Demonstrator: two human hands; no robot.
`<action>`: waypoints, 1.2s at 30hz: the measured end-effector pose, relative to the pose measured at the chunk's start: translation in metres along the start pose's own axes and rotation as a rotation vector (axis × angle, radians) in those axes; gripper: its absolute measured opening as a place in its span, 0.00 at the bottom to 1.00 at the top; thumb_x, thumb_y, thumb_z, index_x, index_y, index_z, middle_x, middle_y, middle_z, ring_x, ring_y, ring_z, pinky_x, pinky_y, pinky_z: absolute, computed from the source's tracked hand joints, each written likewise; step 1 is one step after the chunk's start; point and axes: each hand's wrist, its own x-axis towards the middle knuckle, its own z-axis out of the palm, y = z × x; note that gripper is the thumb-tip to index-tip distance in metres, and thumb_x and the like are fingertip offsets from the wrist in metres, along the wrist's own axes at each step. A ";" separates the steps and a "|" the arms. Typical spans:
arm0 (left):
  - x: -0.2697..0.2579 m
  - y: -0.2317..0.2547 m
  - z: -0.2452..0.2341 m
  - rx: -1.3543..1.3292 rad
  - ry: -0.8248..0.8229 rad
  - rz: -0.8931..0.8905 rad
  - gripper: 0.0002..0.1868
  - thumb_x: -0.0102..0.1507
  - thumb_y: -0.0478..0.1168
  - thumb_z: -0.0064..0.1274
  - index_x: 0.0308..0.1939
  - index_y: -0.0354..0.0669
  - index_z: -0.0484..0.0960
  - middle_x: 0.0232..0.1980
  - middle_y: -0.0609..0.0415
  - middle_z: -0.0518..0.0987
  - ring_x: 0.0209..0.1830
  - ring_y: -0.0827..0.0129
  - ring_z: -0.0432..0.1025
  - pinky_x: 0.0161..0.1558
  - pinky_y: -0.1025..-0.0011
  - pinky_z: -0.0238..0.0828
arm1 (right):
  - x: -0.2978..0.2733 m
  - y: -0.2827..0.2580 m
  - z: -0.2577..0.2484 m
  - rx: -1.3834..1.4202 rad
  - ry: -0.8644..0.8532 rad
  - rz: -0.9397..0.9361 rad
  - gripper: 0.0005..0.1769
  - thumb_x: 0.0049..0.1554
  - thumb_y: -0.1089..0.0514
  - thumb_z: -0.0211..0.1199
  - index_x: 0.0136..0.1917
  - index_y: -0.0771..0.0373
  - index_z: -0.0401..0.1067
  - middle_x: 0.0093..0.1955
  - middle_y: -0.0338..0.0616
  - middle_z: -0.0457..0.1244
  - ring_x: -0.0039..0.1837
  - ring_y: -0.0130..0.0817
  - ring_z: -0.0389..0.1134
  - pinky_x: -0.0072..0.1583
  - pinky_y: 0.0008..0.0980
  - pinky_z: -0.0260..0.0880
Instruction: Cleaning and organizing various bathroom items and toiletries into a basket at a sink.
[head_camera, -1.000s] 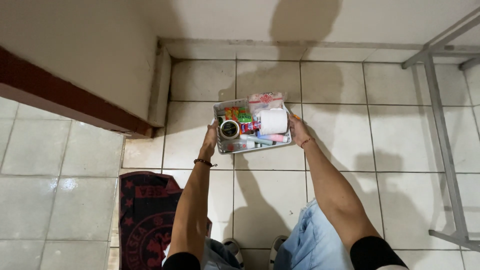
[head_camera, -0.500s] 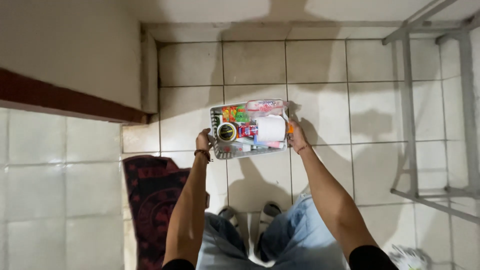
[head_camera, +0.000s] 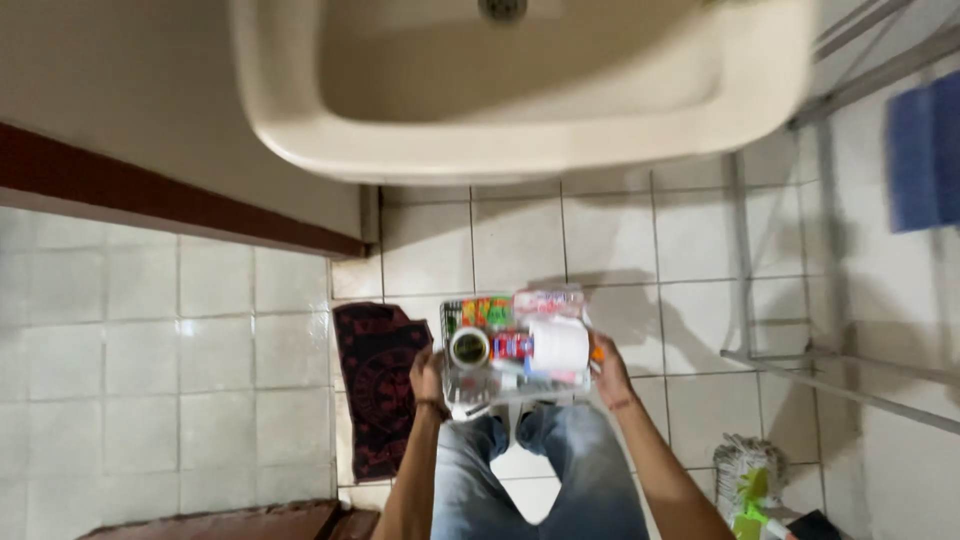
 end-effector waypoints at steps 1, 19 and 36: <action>-0.021 0.013 -0.012 -0.008 -0.008 0.015 0.19 0.62 0.40 0.54 0.54 0.33 0.84 0.49 0.45 0.84 0.47 0.65 0.75 0.50 0.68 0.72 | -0.038 -0.012 0.005 0.003 -0.004 -0.018 0.30 0.55 0.33 0.55 0.66 0.47 0.70 0.62 0.31 0.64 0.67 0.30 0.60 0.66 0.42 0.55; -0.254 0.330 -0.100 0.332 0.001 0.312 0.17 0.61 0.39 0.56 0.52 0.36 0.84 0.37 0.47 0.87 0.34 0.69 0.80 0.37 0.70 0.76 | -0.312 -0.181 0.080 -0.134 -0.036 -0.090 0.24 0.57 0.42 0.61 0.61 0.58 0.69 0.57 0.42 0.65 0.58 0.38 0.66 0.60 0.43 0.66; -0.244 0.512 -0.016 0.039 -0.051 0.632 0.19 0.67 0.37 0.51 0.58 0.26 0.78 0.48 0.45 0.84 0.43 0.70 0.77 0.44 0.73 0.76 | -0.372 -0.406 0.169 -0.270 -0.238 -0.689 0.27 0.66 0.48 0.49 0.66 0.72 0.69 0.59 0.49 0.69 0.60 0.35 0.69 0.61 0.39 0.68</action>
